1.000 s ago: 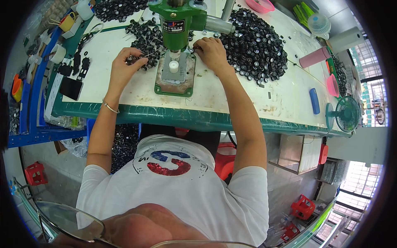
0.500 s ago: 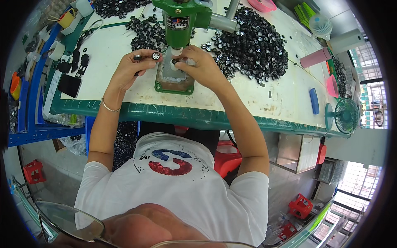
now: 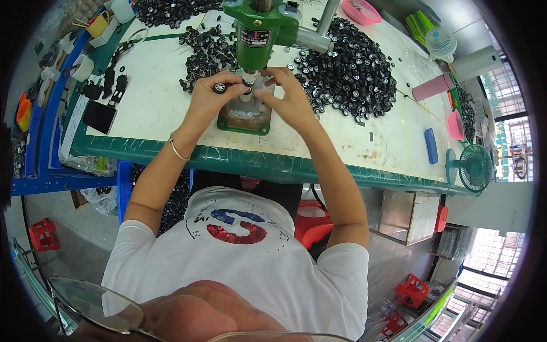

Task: The person repeatedly picks up small black metal components and places them into a green manual press on a workbench. They operate the press handle to process each component and then place the finished items into a pile on the table. The task continues in a repetitive cycle throughout the clip.

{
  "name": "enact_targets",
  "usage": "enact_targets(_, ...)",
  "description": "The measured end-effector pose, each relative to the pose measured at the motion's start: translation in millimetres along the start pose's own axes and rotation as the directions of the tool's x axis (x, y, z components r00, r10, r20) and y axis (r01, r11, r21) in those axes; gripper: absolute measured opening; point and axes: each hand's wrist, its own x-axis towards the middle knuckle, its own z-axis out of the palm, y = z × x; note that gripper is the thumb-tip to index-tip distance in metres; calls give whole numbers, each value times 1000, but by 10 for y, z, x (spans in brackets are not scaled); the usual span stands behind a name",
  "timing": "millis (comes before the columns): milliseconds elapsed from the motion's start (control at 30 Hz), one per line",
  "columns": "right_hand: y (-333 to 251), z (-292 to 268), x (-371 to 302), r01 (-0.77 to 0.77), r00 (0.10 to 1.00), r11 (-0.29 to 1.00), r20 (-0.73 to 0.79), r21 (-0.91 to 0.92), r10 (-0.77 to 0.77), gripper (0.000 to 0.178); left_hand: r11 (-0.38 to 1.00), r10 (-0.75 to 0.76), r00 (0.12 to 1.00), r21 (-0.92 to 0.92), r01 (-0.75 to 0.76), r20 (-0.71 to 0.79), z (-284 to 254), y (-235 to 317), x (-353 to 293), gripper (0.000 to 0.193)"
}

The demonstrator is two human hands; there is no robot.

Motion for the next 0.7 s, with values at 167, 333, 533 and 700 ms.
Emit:
enact_targets(167,-126,-428,74,-188,966,923,-109,336,236,35,999,-35,999,-34,34,-24,76,-10,15,10)
enact_targets(333,-205,-865,395,-130,916,917,-309,377,257,25,996,-57,997,-78,53,-54,105,-67,43,11)
enact_targets(533,-1498,-1048,1192,27,860,679,-363,733,358,34,992,-102,992,-79,96,-69,99,-21,62,11)
enact_targets(700,-1028,-1472,1668,218,940,655,-336,724,59,24,998,-58,997,-15,58,-40,68,39,71,14)
